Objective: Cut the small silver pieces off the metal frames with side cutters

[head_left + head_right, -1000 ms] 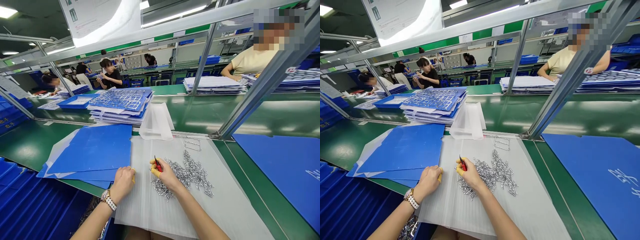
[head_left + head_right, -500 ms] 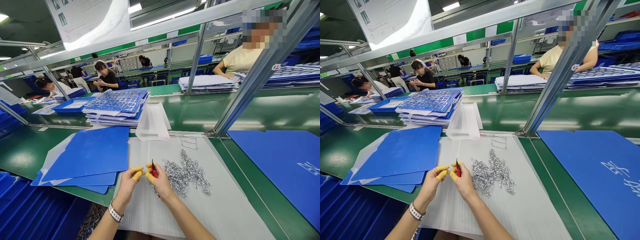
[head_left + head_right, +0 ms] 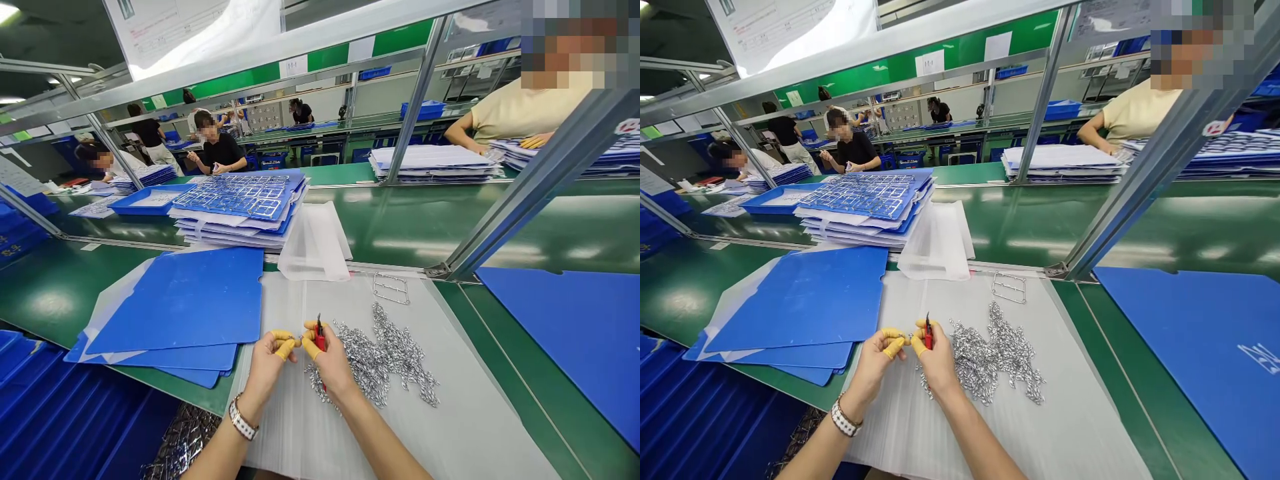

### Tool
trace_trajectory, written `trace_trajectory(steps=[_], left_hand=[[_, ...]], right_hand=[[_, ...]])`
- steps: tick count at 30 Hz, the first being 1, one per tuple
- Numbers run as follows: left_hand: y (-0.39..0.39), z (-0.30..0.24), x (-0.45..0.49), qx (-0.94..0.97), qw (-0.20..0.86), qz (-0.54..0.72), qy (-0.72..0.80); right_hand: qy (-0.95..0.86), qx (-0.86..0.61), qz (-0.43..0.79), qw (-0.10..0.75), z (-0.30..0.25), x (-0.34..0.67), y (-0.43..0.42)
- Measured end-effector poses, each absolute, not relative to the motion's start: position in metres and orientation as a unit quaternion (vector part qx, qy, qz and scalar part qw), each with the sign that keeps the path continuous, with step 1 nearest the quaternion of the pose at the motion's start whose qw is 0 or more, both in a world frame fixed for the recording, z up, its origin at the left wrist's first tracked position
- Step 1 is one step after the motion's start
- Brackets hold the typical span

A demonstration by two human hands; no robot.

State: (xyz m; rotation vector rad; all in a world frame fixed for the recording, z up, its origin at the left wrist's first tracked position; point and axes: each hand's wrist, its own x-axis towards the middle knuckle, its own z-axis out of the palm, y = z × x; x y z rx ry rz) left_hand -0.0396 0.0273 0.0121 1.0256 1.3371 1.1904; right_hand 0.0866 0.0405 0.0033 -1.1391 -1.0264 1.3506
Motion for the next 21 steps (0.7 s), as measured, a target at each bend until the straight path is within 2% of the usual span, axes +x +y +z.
trace_trajectory(steps=[6,12,17,21], left_hand=[[0.028,0.002,-0.036,0.384,0.514,0.527,0.557],[0.027,0.001,-0.041,0.382,0.515,0.530,0.556],[0.023,0.009,-0.046,0.403,0.509,0.520,0.555],[0.018,0.013,-0.051,0.456,0.505,0.498,0.538]], right_hand=[[-0.434,-0.498,0.538,0.523,-0.006,0.073,0.040],[-0.526,-0.540,0.460,0.469,0.002,0.074,0.035],[-0.639,-0.570,0.354,0.376,0.015,0.091,0.036],[-0.771,-0.534,0.250,0.241,0.023,0.119,0.036]])
